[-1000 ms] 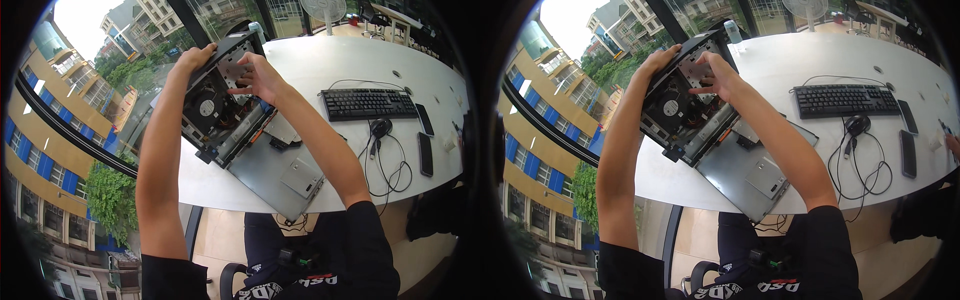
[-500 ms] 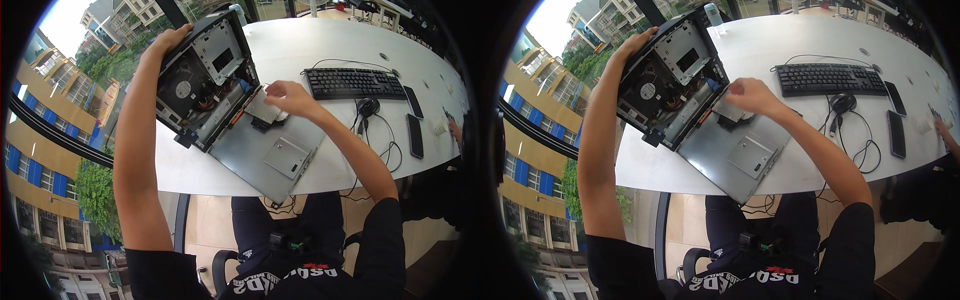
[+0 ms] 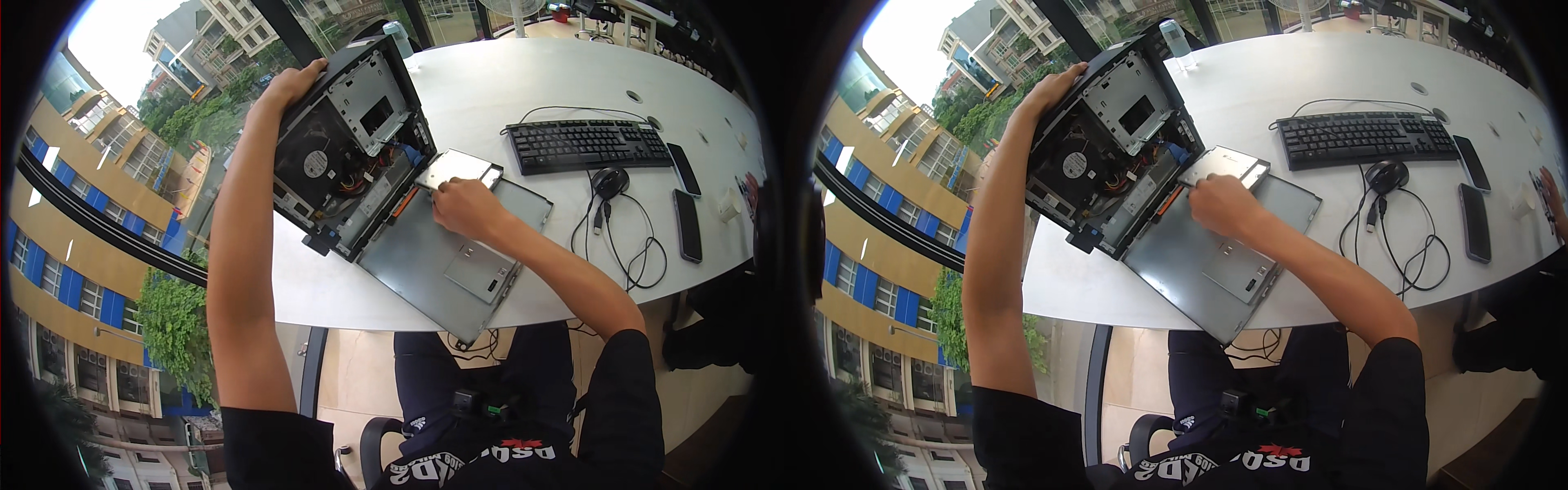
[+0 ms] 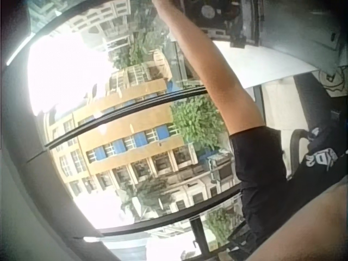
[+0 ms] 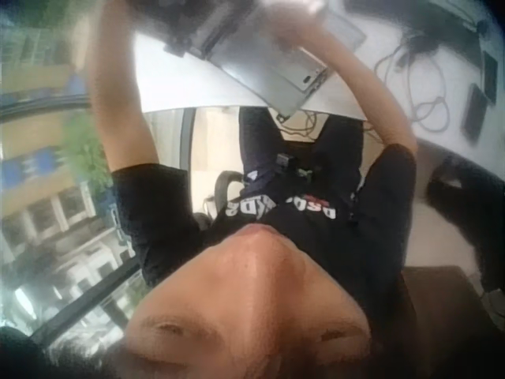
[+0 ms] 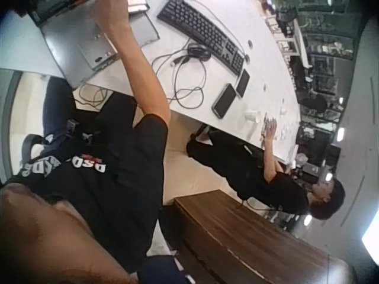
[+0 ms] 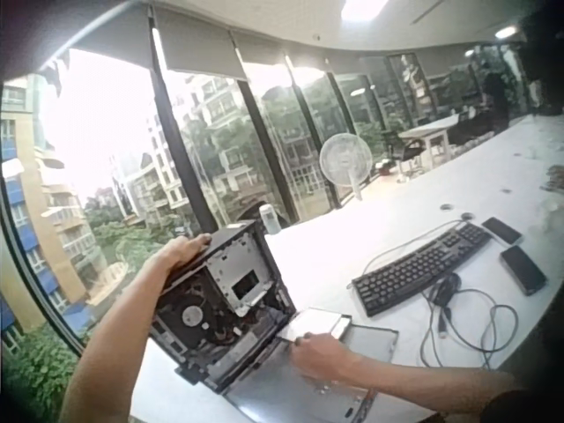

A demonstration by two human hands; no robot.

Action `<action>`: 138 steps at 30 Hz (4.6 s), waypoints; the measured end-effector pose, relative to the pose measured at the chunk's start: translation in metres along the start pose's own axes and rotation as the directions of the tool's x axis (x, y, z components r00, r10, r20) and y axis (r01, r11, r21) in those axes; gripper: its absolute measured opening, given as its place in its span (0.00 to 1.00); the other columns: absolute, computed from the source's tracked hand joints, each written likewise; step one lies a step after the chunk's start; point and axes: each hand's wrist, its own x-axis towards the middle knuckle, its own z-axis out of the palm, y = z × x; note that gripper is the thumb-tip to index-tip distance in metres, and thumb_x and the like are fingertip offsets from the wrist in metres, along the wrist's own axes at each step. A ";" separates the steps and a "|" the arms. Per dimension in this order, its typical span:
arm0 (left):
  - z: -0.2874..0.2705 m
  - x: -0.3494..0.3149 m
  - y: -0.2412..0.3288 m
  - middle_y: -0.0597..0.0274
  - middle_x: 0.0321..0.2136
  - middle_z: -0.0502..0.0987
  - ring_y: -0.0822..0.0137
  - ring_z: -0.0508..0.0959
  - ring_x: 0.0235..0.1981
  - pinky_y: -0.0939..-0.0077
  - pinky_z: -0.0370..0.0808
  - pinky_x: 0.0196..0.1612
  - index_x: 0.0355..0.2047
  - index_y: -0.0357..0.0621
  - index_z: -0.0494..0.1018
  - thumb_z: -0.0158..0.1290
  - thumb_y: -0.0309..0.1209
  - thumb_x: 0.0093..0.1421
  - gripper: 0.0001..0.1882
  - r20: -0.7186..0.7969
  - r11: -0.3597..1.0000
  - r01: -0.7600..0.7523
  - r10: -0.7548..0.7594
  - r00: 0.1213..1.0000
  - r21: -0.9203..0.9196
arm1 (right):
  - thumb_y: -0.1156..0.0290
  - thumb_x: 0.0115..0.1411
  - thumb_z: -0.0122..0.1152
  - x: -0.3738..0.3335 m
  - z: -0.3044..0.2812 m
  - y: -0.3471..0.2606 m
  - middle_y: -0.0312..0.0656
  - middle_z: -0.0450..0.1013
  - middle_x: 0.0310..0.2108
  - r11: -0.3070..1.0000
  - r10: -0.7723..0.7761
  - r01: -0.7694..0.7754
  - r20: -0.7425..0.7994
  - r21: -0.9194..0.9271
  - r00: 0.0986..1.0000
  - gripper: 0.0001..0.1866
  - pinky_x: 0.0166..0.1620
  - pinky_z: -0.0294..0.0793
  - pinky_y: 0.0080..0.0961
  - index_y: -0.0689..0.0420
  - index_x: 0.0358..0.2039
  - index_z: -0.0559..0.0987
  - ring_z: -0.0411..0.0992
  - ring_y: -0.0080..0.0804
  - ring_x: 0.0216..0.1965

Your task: The recorder is disassembling a desktop computer, removing components like RAM and cables.

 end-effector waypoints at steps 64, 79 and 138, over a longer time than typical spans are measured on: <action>0.004 0.009 -0.005 0.35 0.49 0.77 0.44 0.75 0.55 0.61 0.66 0.60 0.47 0.33 0.79 0.39 0.71 0.58 0.48 -0.047 1.000 -0.006 0.006 0.999 0.011 | 0.78 0.64 0.54 0.150 -0.027 -0.122 0.45 0.76 0.44 -0.798 0.590 0.593 0.340 0.108 0.732 0.12 0.48 0.77 0.31 0.64 0.48 0.74 0.76 0.34 0.44; 0.005 0.010 -0.005 0.37 0.48 0.78 0.46 0.76 0.54 0.63 0.67 0.59 0.46 0.36 0.80 0.40 0.71 0.58 0.46 -0.044 1.000 0.017 -0.018 0.999 -0.014 | 0.79 0.66 0.53 0.161 -0.031 -0.116 0.43 0.74 0.45 -0.817 0.569 0.563 0.328 0.124 0.754 0.14 0.45 0.78 0.23 0.62 0.52 0.71 0.75 0.30 0.44; 0.016 -0.055 0.061 0.40 0.50 0.77 0.52 0.78 0.52 0.61 0.73 0.56 0.64 0.34 0.62 0.60 0.71 0.39 0.62 -0.150 0.899 -0.168 0.247 0.957 0.404 | 0.66 0.59 0.54 0.148 -0.014 -0.109 0.68 0.37 0.70 0.392 0.796 -0.190 -0.228 0.900 0.562 0.44 0.72 0.47 0.43 0.78 0.66 0.46 0.39 0.61 0.72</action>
